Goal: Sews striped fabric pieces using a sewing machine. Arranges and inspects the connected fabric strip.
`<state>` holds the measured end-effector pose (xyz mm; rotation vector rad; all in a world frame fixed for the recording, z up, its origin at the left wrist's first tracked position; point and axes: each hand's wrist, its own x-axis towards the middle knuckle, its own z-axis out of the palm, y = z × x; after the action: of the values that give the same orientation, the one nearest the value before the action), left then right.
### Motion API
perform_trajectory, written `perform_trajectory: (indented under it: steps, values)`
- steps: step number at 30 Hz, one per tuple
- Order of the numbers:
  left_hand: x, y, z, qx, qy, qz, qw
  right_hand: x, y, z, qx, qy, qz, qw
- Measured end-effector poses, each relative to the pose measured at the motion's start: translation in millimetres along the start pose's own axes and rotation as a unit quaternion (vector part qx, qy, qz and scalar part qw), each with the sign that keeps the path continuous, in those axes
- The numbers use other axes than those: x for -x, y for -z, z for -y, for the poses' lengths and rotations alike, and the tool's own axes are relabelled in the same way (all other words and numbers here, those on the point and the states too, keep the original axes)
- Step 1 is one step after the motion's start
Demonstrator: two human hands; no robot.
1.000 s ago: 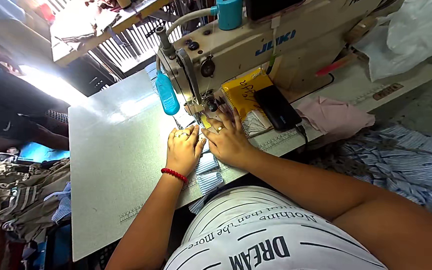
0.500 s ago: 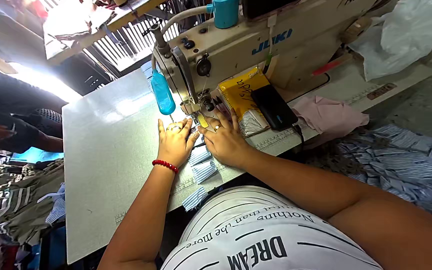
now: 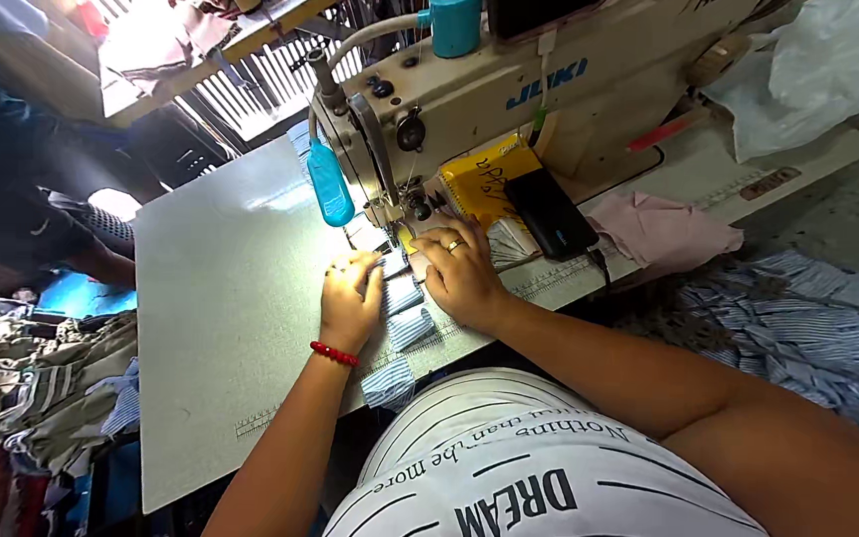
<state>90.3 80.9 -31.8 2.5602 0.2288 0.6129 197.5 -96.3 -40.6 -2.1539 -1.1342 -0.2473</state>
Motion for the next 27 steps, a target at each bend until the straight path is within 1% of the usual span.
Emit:
perform_trajectory:
  steps: [1, 3, 5, 7, 9, 12, 14, 17, 27]
  values:
    - [5.7, -1.2, -3.4, -0.002, -0.012, 0.017, 1.000, 0.6, 0.2, -0.1, 0.004, 0.010, 0.000, 1.000]
    - [11.8, -3.5, -7.0, -0.029, -0.042, 0.060, 0.997, 1.2, 0.4, 0.7, 0.021, 0.034, 0.032, 0.999]
    - [14.1, -5.5, -6.2, -0.051, -0.067, 0.075, 0.994, 1.7, 0.0, 1.5, 0.032, 0.050, 0.065, 0.996]
    - [14.6, -4.7, -5.1, -0.056, -0.074, 0.080, 0.993, 1.5, 1.9, 2.5, 0.039, 0.048, 0.089, 0.994]
    - [14.6, -3.4, -3.2, -0.059, -0.077, 0.084, 0.992, 1.0, 4.5, 4.0, 0.045, 0.041, 0.108, 0.992]
    - [11.8, -3.5, -2.6, -0.083, -0.076, 0.091, 0.989, 0.3, 2.9, 6.3, 0.070, 0.027, 0.113, 0.991]
    - [9.0, -5.3, -2.3, -0.108, -0.072, 0.102, 0.986, -2.5, 2.1, 7.3, 0.085, 0.008, 0.139, 0.987]
    - [2.8, -7.6, -1.5, -0.113, -0.056, 0.119, 0.985, -7.2, 1.3, 7.7, 0.096, -0.013, 0.164, 0.982]
    - [-2.3, -7.3, 2.8, -0.130, -0.054, 0.117, 0.983, -9.4, 0.1, 9.6, 0.110, -0.020, 0.185, 0.976]
